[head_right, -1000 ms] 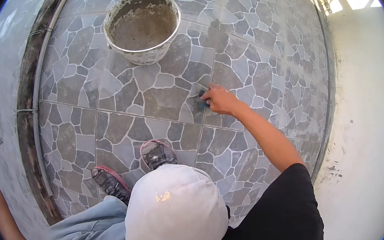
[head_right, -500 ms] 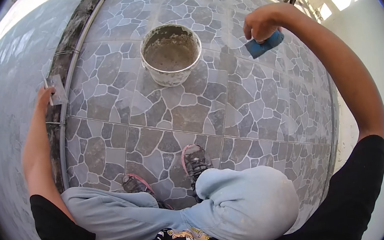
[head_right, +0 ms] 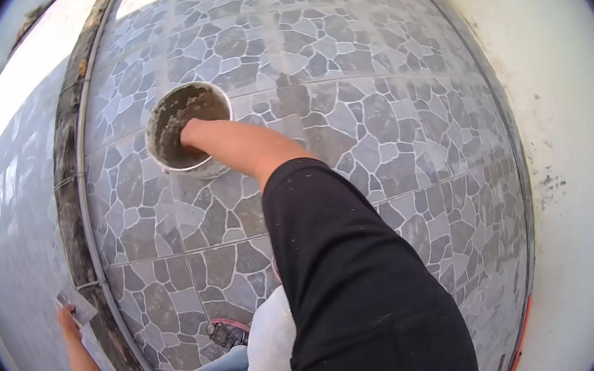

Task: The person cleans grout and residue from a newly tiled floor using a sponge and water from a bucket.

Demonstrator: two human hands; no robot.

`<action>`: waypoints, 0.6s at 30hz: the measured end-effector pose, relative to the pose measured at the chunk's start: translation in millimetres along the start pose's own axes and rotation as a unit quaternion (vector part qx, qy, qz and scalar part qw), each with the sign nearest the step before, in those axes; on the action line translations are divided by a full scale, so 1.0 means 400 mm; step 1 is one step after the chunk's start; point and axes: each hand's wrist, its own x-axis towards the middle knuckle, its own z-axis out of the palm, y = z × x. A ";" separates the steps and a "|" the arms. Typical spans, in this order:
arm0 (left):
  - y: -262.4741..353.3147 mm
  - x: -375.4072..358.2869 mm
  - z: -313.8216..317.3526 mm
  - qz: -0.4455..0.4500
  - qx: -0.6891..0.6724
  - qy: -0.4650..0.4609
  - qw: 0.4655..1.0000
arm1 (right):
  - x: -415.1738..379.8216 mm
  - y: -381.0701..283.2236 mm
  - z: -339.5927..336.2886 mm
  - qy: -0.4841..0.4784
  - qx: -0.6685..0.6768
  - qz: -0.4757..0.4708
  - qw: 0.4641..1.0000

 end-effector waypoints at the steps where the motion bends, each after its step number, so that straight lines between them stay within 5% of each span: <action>1: -0.028 0.022 -0.026 -0.021 0.019 0.008 1.000 | 0.004 0.006 -0.014 0.012 0.044 0.023 0.999; 2: -0.062 0.052 -0.044 -0.020 -0.023 -0.009 0.999 | 0.004 0.031 -0.028 -0.024 0.071 0.028 0.997; 6: -0.036 0.055 -0.032 0.007 0.006 0.012 1.000 | -0.133 0.103 -0.066 0.149 0.180 -0.021 0.972; 8: -0.056 0.143 -0.040 0.029 0.013 -0.006 0.999 | 0.036 0.179 -0.060 0.204 0.514 -0.226 0.802; 9: -0.051 0.162 -0.033 0.047 0.019 -0.017 0.999 | -0.022 0.177 -0.061 0.207 0.513 -0.220 0.803; 11: -0.040 0.148 -0.029 0.043 0.037 -0.011 0.998 | -0.188 0.122 -0.081 0.113 0.750 -0.145 0.636; 16: 0.024 0.101 0.032 0.047 0.052 -0.009 0.997 | -0.253 0.061 -0.047 0.194 0.761 -0.084 0.614; 18: 0.050 0.091 0.038 0.053 0.059 -0.008 0.997 | -0.155 0.061 -0.042 0.304 0.504 -0.083 0.804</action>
